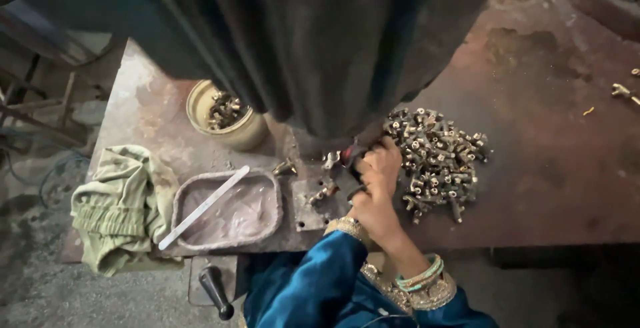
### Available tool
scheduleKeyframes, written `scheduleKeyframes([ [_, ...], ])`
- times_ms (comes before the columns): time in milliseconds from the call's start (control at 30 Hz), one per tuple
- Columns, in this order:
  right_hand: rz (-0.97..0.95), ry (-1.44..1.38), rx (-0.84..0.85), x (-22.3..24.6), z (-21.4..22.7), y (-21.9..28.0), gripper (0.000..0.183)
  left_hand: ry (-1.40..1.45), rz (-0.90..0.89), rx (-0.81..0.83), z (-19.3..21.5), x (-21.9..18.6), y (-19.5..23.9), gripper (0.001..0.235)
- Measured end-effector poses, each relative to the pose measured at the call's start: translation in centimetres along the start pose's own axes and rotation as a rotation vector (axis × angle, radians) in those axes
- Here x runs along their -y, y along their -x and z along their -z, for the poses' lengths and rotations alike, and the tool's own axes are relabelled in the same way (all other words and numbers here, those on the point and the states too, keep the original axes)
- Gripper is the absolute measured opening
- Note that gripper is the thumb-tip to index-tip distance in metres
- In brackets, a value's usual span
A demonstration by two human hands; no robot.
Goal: Using a stationary drill press to process small brass valves or fittings at a workbench.
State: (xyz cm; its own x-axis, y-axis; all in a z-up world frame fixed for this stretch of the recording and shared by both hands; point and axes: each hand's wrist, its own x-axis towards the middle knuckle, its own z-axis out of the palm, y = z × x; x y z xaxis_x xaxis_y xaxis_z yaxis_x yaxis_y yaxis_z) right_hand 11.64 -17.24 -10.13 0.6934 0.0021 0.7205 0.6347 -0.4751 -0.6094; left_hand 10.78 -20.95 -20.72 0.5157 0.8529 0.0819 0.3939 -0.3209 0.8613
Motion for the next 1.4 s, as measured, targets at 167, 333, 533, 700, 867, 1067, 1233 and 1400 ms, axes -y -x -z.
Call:
scheduleKeyframes([
  [167,-0.067,-0.086,-0.038,2.6,1.2,-0.2,0.04,0.08,-0.026,0.084,1.3,0.7,0.2,0.022],
  [333,-0.169,-0.067,0.012,5.0,1.8,-1.3,0.042,0.157,-0.061,0.07,3.5,-1.0,-0.2,0.021],
  [533,-0.269,-0.109,0.094,5.2,2.3,-2.1,0.043,0.024,-0.009,0.069,2.1,0.5,0.3,0.027],
  [700,-0.283,0.209,0.116,6.5,2.5,-2.3,0.028,0.238,-0.112,0.543,3.4,1.3,-0.4,0.018],
  [867,-0.39,0.154,0.145,3.1,2.1,0.0,0.042,0.405,-0.186,0.887,6.0,1.8,-2.3,0.021],
  [1067,-0.707,-0.558,0.686,2.4,5.6,-7.9,0.055,0.614,0.071,1.24,17.2,-2.7,-5.1,0.03],
  [1233,-0.546,-0.871,1.052,1.8,6.2,-11.7,0.05,0.539,0.404,1.185,24.5,-4.6,-6.7,0.029],
  [1400,-0.6,-0.848,1.063,3.0,6.5,-12.0,0.042,0.254,-0.946,0.51,28.3,-11.7,-8.7,0.039],
])
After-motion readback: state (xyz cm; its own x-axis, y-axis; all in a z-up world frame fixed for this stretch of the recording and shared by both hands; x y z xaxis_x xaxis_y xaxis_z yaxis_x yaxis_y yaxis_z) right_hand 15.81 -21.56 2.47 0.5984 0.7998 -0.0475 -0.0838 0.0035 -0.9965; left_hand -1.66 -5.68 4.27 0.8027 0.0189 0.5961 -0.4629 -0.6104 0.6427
